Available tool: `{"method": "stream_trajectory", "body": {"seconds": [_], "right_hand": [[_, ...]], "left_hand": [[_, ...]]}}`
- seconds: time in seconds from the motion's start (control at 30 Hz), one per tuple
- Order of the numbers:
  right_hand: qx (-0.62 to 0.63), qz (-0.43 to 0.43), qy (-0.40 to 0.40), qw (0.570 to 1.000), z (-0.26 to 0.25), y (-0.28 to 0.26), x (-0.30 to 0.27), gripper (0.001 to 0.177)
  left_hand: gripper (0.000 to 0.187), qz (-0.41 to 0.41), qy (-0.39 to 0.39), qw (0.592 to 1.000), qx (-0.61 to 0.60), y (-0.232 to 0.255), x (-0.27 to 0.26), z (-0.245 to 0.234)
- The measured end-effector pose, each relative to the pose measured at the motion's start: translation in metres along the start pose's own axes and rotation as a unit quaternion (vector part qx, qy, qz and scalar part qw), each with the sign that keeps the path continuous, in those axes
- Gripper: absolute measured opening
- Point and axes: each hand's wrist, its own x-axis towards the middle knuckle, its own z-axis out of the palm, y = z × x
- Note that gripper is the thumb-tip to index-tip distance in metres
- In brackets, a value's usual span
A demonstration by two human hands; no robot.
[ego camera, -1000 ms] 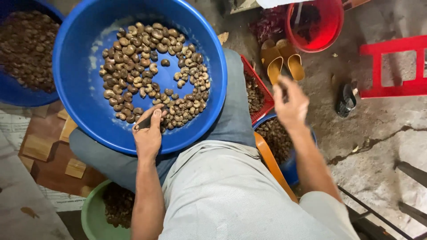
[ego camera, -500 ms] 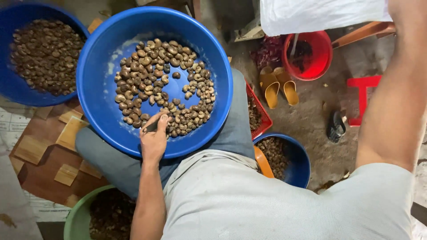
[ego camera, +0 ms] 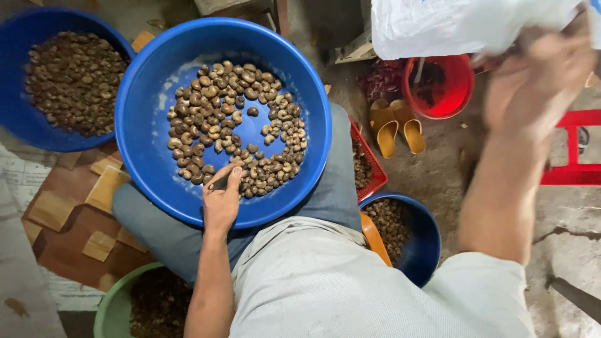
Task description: The person is manually peeling the outer layer of nuts using a small metal tool while sitting on the floor.
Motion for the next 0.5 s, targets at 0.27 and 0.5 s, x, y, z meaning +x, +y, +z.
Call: {"method": "stream_trajectory", "body": {"seconds": [0.27,0.5], "right_hand": [[0.271,0.209,-0.184,0.921,0.149,-0.068,-0.127,0.033],[0.538,0.276,-0.484,0.633,0.178,-0.115,-0.151,0.019]], "left_hand": [[0.036,-0.036,0.014,0.999,0.03,-0.002,-0.002,-0.003],[0.029,0.013,0.029,0.999,0.026,-0.021,0.005,0.002]]}}
